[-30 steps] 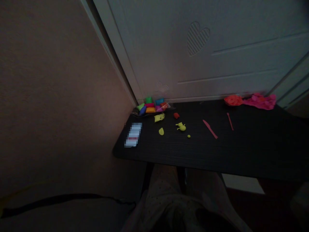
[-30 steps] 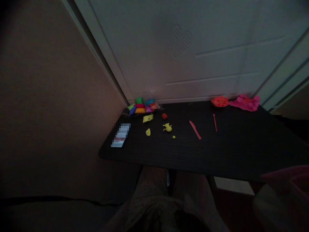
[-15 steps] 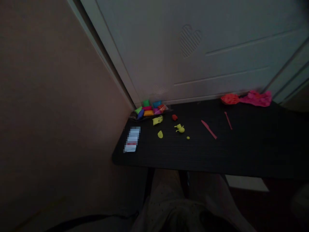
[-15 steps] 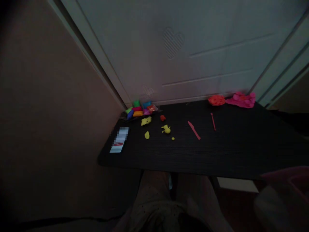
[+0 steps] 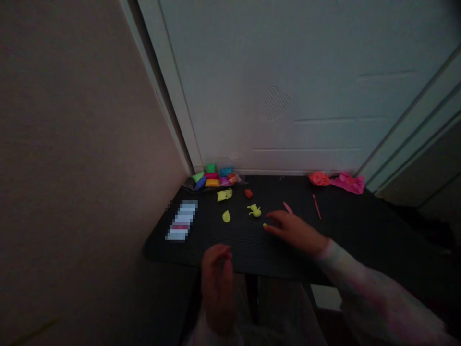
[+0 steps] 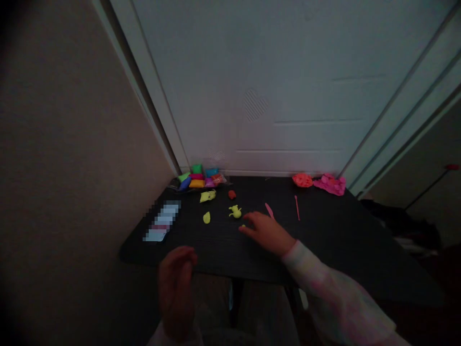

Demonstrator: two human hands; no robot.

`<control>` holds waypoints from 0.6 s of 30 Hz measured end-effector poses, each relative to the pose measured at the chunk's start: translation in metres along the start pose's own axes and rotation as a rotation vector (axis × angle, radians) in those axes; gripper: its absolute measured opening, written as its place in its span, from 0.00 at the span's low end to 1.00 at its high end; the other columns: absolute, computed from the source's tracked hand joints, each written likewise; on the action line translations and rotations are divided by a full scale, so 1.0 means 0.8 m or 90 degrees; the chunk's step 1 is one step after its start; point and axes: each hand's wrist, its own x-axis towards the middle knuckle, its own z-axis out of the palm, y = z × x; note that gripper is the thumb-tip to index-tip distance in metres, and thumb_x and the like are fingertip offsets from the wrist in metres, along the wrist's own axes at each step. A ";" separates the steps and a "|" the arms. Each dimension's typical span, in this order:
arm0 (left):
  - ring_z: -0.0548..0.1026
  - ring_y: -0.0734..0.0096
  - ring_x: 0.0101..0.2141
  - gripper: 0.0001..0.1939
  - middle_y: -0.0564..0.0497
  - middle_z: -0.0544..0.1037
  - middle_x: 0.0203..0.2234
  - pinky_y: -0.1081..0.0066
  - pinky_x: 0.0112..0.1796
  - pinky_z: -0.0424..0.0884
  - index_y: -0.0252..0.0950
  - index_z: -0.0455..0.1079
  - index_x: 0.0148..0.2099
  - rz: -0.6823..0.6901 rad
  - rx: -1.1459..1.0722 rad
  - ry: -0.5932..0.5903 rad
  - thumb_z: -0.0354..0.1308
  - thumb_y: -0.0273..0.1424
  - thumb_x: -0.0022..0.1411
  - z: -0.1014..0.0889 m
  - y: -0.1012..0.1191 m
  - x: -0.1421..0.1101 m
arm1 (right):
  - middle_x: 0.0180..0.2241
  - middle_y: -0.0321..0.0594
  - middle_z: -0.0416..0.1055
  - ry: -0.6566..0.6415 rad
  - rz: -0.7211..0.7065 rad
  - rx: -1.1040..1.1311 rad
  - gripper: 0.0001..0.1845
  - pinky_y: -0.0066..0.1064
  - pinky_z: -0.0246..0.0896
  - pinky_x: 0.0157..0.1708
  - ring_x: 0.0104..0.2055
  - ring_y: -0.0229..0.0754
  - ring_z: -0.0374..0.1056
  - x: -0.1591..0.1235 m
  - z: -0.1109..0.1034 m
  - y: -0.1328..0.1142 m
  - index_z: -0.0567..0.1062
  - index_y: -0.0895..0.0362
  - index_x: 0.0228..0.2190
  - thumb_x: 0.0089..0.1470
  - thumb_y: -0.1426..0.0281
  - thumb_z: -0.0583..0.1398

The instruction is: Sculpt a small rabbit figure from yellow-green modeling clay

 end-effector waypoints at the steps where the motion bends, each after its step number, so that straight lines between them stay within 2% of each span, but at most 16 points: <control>1: 0.70 0.69 0.36 0.10 0.48 0.72 0.36 0.66 0.39 0.67 0.37 0.68 0.38 0.002 -0.007 -0.026 0.48 0.33 0.59 0.007 0.001 0.012 | 0.35 0.44 0.70 -0.012 -0.002 -0.015 0.16 0.36 0.61 0.37 0.35 0.43 0.67 0.007 0.015 0.008 0.72 0.58 0.38 0.48 0.63 0.58; 3: 0.71 0.68 0.35 0.08 0.49 0.73 0.31 0.68 0.38 0.66 0.37 0.69 0.33 0.008 -0.020 -0.089 0.49 0.31 0.58 0.020 0.006 0.040 | 0.36 0.45 0.69 -0.020 -0.008 -0.031 0.15 0.36 0.61 0.37 0.36 0.45 0.67 0.015 0.037 0.020 0.72 0.58 0.38 0.47 0.65 0.58; 5: 0.70 0.68 0.35 0.08 0.49 0.73 0.31 0.69 0.39 0.64 0.36 0.69 0.34 -0.011 -0.047 -0.120 0.49 0.31 0.56 0.032 0.010 0.068 | 0.35 0.44 0.69 -0.012 -0.014 -0.026 0.11 0.36 0.60 0.38 0.36 0.44 0.67 0.017 0.046 0.026 0.73 0.58 0.35 0.50 0.69 0.56; 8: 0.70 0.68 0.34 0.08 0.50 0.74 0.30 0.69 0.38 0.63 0.36 0.70 0.34 -0.118 -0.111 -0.188 0.52 0.32 0.54 0.047 0.007 0.096 | 0.33 0.42 0.69 0.008 -0.030 0.026 0.09 0.33 0.61 0.37 0.35 0.41 0.67 0.016 0.045 0.026 0.72 0.58 0.34 0.52 0.70 0.53; 13: 0.67 0.74 0.23 0.11 0.52 0.73 0.22 0.72 0.27 0.62 0.33 0.73 0.32 -0.209 -0.177 -0.293 0.56 0.36 0.51 0.069 -0.016 0.106 | 0.33 0.39 0.69 0.071 -0.057 0.123 0.10 0.29 0.62 0.35 0.34 0.37 0.66 0.016 0.043 0.022 0.68 0.58 0.37 0.52 0.70 0.53; 18: 0.67 0.77 0.24 0.11 0.51 0.74 0.24 0.74 0.29 0.63 0.31 0.72 0.34 -0.306 -0.281 -0.309 0.59 0.33 0.49 0.079 -0.027 0.103 | 0.33 0.40 0.69 0.101 -0.079 0.162 0.10 0.32 0.62 0.37 0.35 0.38 0.65 0.019 0.058 0.016 0.66 0.57 0.38 0.51 0.71 0.54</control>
